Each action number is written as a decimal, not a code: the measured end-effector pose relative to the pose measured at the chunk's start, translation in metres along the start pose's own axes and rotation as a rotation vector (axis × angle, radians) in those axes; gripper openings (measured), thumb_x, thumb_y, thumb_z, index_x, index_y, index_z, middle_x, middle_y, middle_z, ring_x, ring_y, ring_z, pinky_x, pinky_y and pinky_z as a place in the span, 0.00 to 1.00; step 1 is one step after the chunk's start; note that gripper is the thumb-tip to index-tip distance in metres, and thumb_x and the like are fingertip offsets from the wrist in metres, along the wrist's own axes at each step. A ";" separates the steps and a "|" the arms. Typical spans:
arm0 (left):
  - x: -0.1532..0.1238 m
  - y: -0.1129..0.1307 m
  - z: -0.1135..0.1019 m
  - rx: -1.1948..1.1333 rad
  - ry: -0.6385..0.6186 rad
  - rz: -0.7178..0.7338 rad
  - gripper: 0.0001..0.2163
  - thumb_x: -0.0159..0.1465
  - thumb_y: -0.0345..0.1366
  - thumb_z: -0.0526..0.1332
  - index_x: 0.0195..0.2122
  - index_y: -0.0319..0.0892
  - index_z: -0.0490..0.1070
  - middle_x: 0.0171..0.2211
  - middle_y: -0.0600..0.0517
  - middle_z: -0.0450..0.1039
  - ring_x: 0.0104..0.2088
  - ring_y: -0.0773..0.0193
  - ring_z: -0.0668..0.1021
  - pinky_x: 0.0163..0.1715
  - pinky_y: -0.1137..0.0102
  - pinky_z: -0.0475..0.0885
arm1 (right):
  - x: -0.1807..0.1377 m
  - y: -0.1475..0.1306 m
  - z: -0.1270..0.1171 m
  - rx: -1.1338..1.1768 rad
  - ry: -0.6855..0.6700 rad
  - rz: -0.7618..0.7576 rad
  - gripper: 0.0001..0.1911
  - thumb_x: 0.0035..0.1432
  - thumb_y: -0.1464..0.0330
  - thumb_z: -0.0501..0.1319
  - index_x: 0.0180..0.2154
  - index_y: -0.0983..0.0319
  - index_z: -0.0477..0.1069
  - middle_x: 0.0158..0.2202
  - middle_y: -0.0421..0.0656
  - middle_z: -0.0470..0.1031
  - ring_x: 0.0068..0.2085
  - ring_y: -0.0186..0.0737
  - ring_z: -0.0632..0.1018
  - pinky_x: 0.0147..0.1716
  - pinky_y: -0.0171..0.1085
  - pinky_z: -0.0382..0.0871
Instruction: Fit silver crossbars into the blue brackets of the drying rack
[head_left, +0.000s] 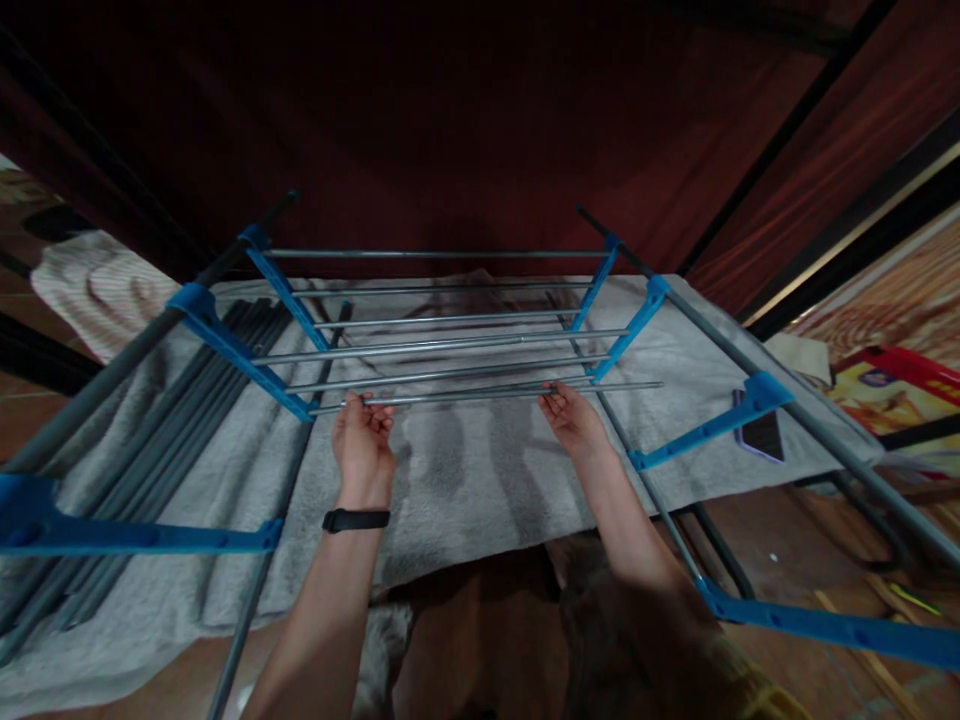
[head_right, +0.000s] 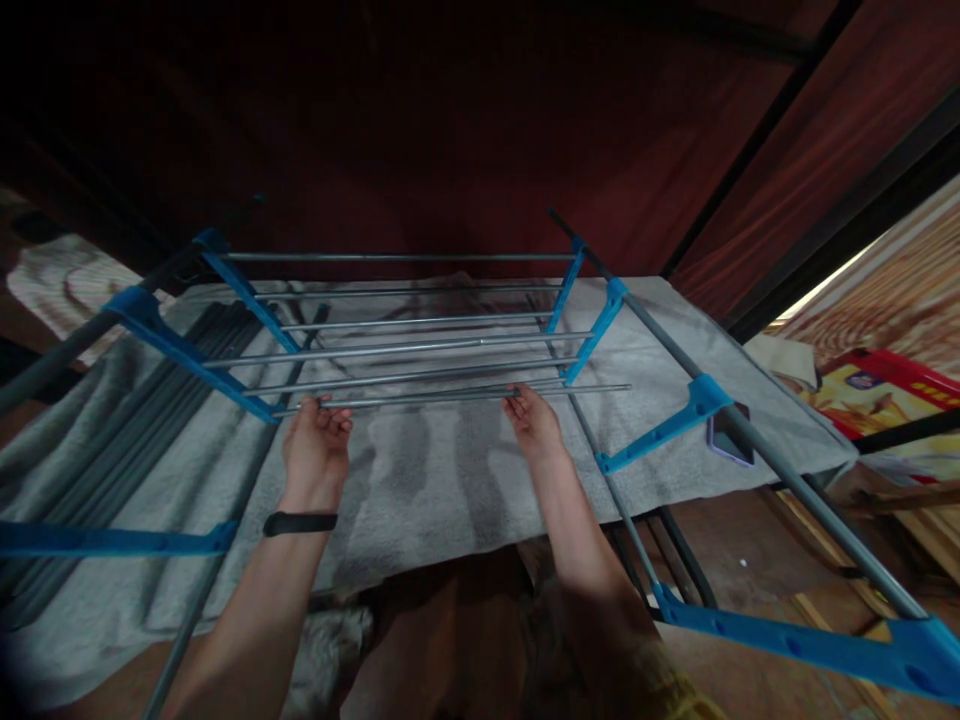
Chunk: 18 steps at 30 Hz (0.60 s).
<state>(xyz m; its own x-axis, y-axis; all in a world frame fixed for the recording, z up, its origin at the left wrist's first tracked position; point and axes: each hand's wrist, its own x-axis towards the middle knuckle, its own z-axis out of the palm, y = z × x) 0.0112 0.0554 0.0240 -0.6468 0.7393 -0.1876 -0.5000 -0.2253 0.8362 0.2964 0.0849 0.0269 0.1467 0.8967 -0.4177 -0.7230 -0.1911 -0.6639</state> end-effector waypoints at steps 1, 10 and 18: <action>0.002 0.000 0.000 0.005 0.005 0.001 0.13 0.59 0.46 0.65 0.31 0.41 0.68 0.19 0.58 0.67 0.20 0.71 0.74 0.21 0.76 0.64 | 0.000 0.000 0.000 0.002 -0.002 0.000 0.10 0.60 0.76 0.57 0.28 0.60 0.70 0.26 0.38 0.78 0.29 0.30 0.79 0.35 0.30 0.78; 0.010 0.016 0.000 -0.023 0.110 0.024 0.05 0.64 0.36 0.57 0.33 0.42 0.67 0.21 0.57 0.68 0.20 0.72 0.72 0.22 0.77 0.64 | 0.006 0.002 0.002 0.018 0.032 0.005 0.10 0.61 0.76 0.57 0.28 0.60 0.71 0.26 0.38 0.79 0.30 0.30 0.80 0.37 0.31 0.78; 0.011 0.020 -0.001 -0.003 0.121 0.014 0.06 0.65 0.34 0.56 0.32 0.40 0.69 0.21 0.56 0.68 0.20 0.71 0.72 0.22 0.77 0.63 | 0.008 0.006 0.001 0.009 0.023 -0.005 0.09 0.59 0.75 0.59 0.28 0.59 0.72 0.26 0.38 0.79 0.30 0.31 0.80 0.38 0.31 0.78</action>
<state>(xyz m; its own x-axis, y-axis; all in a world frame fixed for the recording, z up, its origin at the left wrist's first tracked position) -0.0068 0.0586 0.0384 -0.7183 0.6542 -0.2369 -0.4923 -0.2373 0.8374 0.2922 0.0912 0.0204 0.1652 0.8882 -0.4287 -0.7285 -0.1831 -0.6601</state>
